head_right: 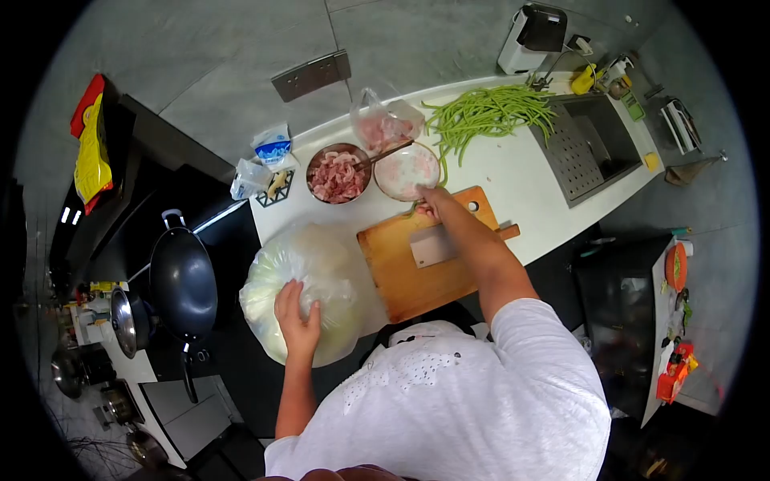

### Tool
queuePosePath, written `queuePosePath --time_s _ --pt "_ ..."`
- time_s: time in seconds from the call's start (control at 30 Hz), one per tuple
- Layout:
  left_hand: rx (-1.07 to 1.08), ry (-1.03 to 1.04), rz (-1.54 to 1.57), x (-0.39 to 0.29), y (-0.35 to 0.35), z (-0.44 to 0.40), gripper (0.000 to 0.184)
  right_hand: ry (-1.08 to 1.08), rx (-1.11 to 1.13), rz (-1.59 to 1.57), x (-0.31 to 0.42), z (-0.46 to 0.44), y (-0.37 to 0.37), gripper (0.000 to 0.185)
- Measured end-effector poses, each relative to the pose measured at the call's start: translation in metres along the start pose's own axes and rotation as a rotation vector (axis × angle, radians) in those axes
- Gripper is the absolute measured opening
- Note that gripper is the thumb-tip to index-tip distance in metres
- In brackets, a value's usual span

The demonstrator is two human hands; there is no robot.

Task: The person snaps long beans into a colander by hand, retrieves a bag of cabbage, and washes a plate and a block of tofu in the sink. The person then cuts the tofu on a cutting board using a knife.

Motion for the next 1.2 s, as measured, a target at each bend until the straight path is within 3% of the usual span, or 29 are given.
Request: queuePosePath --time_s 0.17,0.23,0.33,0.43,0.5,0.57,0.67,0.73,0.77,0.83,0.9,0.97,1.0,1.2 --pt "-0.177 -0.130 -0.002 -0.009 0.000 0.012 0.041 -0.084 0.024 -0.141 -0.011 -0.022 -0.010 0.027" --pt "-0.398 -0.111 -0.174 -0.028 -0.003 0.017 0.039 -0.075 0.064 -0.127 -0.013 0.003 -0.021 0.024" --pt "-0.502 -0.088 -0.346 -0.072 0.013 0.024 0.036 -0.193 0.049 -0.177 -0.032 0.022 -0.043 0.025" --pt "-0.628 -0.007 -0.407 -0.124 0.049 0.034 0.033 -0.269 0.215 -0.121 -0.042 0.026 -0.081 0.028" --pt "-0.502 0.048 -0.184 -0.150 0.085 0.046 0.033 -0.268 0.320 -0.101 -0.054 0.029 -0.114 0.032" --pt "-0.191 -0.230 0.180 -0.158 0.138 0.050 0.036 -0.347 0.376 -0.027 -0.064 0.042 -0.158 0.033" --pt "0.066 -0.226 0.285 -0.211 0.210 0.001 0.042 -0.353 0.381 0.005 -0.081 0.068 -0.220 0.033" --pt "0.072 -0.491 0.702 -0.225 0.265 -0.011 0.071 -0.419 0.366 0.115 -0.104 0.075 -0.267 0.034" --pt "0.160 -0.550 0.750 -0.237 0.284 -0.019 0.085 -0.440 0.382 0.099 -0.119 0.079 -0.288 0.034" --pt "0.343 -0.732 0.867 -0.260 0.316 -0.024 0.086 -0.371 0.346 0.197 -0.142 0.091 -0.331 0.035" --pt "0.496 -0.755 1.054 -0.262 0.357 -0.015 0.080 -0.378 0.363 0.211 -0.166 0.093 -0.369 0.036" --pt "0.861 -0.812 1.004 -0.284 0.388 0.005 0.070 -0.332 0.313 0.228 -0.182 0.100 -0.403 0.037" --pt "0.719 -0.830 1.036 -0.300 0.402 0.013 0.058 -0.323 0.317 0.217 -0.190 0.096 -0.418 0.038" --pt "0.474 -0.894 1.135 -0.365 0.470 0.033 0.040 -0.260 0.350 0.203 -0.173 0.063 -0.534 0.036"
Point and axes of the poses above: each hand's wrist, its own z-axis away from the middle knuckle, its own y-axis out of the palm, x = y × z, the point moved 3 cm from there along -z, towards the middle knuckle, and after that the axes turned 5 degrees about z, right-handed, at the moved point
